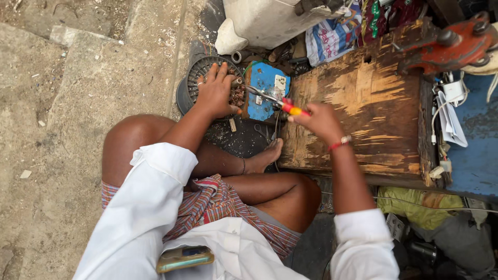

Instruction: The person sits on the ground holding a motor rotor with copper windings and uses pliers to pull and cut wire ends from the armature. They then use a thin file-like tool to work inside the slots, holding the rotor in their lap.

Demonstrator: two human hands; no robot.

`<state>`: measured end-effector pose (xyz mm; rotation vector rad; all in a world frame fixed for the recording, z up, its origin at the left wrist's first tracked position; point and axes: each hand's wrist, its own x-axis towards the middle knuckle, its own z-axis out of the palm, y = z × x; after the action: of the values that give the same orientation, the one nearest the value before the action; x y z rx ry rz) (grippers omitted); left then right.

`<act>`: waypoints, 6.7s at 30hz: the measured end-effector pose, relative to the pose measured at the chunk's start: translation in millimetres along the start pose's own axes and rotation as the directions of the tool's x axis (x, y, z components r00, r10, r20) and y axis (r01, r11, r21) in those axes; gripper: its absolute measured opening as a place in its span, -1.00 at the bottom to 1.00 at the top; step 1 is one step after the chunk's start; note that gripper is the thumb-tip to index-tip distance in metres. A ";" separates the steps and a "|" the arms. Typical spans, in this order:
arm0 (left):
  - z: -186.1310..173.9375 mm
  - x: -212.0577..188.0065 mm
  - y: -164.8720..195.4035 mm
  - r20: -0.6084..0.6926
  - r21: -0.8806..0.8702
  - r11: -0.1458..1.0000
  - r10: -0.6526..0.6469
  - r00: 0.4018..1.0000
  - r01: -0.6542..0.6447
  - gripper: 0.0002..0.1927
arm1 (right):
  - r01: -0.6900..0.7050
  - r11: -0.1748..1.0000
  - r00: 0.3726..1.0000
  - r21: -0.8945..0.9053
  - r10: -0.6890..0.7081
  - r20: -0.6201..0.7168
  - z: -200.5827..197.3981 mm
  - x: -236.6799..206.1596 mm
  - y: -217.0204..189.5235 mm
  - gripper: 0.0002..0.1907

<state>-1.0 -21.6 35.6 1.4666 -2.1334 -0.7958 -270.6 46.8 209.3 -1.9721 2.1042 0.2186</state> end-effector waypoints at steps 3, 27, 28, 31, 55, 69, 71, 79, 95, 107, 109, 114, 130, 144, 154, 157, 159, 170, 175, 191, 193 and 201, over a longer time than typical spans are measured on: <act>7.3 4.0 -5.1 -0.094 -0.081 0.996 -0.051 0.994 0.043 -0.21 | -0.177 0.868 0.969 0.463 0.236 -0.072 73.3 -36.3 42.3 -0.54; 8.0 -12.7 -22.9 -0.131 -0.930 0.367 -0.351 0.927 0.007 -0.57 | -0.093 0.979 0.995 0.181 0.096 -0.009 256.6 29.3 -26.4 -0.51; 10.1 -16.1 -21.4 0.031 -0.995 0.076 -0.400 0.916 0.066 -0.59 | -0.101 0.983 0.995 0.151 0.098 0.028 254.4 27.6 -27.3 -0.51; 14.8 -24.2 -18.6 0.000 -1.000 -0.014 -0.332 0.943 -0.005 -0.66 | -0.049 0.995 0.993 0.084 0.040 0.111 243.6 26.5 -34.1 -0.51; 60.2 -41.4 -12.9 0.176 -0.853 -0.497 0.018 0.984 0.162 -0.51 | 0.379 0.213 0.918 0.900 -0.208 -0.337 157.6 -14.7 -79.0 -0.55; 22.6 -53.2 16.6 0.425 -0.837 -0.317 0.137 0.895 0.446 -0.38 | 0.549 0.549 0.792 0.630 -0.100 -0.603 107.7 -9.7 -60.2 -0.56; 22.5 -51.7 20.3 0.454 -0.828 -0.289 0.158 0.877 0.480 -0.38 | 0.491 0.470 0.855 0.733 -0.098 -0.509 104.7 -2.6 -52.4 -0.54; 22.4 -53.8 24.7 0.485 -0.827 -0.247 0.142 0.863 0.505 -0.39 | 0.567 0.698 0.751 0.437 -0.219 -0.623 89.4 -3.6 -57.0 -0.73; 27.2 -54.4 23.3 0.431 -0.865 -0.245 0.081 0.899 0.437 -0.40 | 0.488 0.869 0.552 -0.080 -0.378 -0.743 77.4 5.9 -84.8 -0.81; 21.2 -49.3 24.1 0.411 -0.871 -0.240 0.122 0.904 0.428 -0.37 | 0.445 0.479 0.891 0.757 -0.148 -0.430 101.6 23.3 -51.5 -0.45; 23.0 -49.8 25.0 0.423 -0.843 -0.286 0.168 0.890 0.455 -0.36 | 0.351 0.265 0.933 0.898 -0.177 -0.313 119.5 28.8 -37.6 -0.52; 29.0 -47.5 30.4 0.534 -0.818 -0.205 0.076 0.842 0.537 -0.40 | 0.224 -0.130 0.971 0.966 -0.052 -0.233 163.4 29.8 -22.2 -0.56; -20.5 10.5 -19.4 -0.005 -0.805 0.557 -0.349 0.937 0.203 -0.47 | -0.213 0.094 0.975 0.973 -0.037 0.217 102.5 113.1 -86.9 -0.49; -53.3 -29.7 -1.8 -0.192 -0.094 0.887 -0.461 0.866 0.451 -0.52 | 0.353 0.813 0.848 0.463 -0.069 -0.525 100.3 96.9 -88.8 -0.67; -76.5 -97.6 15.8 -0.006 -0.997 -0.065 -0.399 0.917 -0.035 -0.63 | -0.131 0.965 0.991 0.228 0.119 0.066 229.1 10.6 -24.2 -0.51; -58.5 -97.4 3.3 0.104 -0.983 -0.184 -0.418 0.903 0.028 -0.63 | -0.206 0.970 0.978 0.131 0.207 0.006 240.1 10.5 -43.0 -0.38; -49.7 -97.5 -5.8 0.119 -0.975 -0.219 -0.401 0.908 0.032 -0.62 | -0.205 0.974 0.978 0.096 0.207 -0.013 239.9 11.1 -49.0 -0.41; -32.4 -91.7 -11.8 0.123 -0.989 0.026 -0.406 0.906 0.146 -0.68 | -0.336 0.772 0.941 0.539 0.296 0.164 233.4 6.6 -22.5 -0.68; -15.3 -94.7 -11.7 0.037 -0.970 0.203 -0.420 0.907 0.133 -0.72 | -0.383 0.563 0.923 0.733 0.205 0.324 230.2 -1.8 -0.4 -0.70; -15.7 -93.6 -10.7 0.131 -0.984 0.040 -0.486 0.864 0.172 -0.69 | 0.005 0.997 0.959 0.071 0.015 -0.282 219.1 45.5 -101.4 -0.75; -19.4 -91.8 -9.9 0.152 -0.985 -0.001 -0.486 0.860 0.173 -0.69 | -0.119 0.874 0.988 0.471 0.149 -0.028 216.9 44.5 -88.0 -0.70; -23.4 -98.3 3.2 0.216 -0.976 -0.085 -0.420 0.881 0.199 -0.67 | -0.126 -0.230 0.972 0.965 0.166 0.167 209.6 -58.4 -17.6 -0.74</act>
<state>45.9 66.4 52.5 0.9749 -0.4267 -1.7792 -233.5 159.4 25.9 -0.5578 1.3706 -1.1840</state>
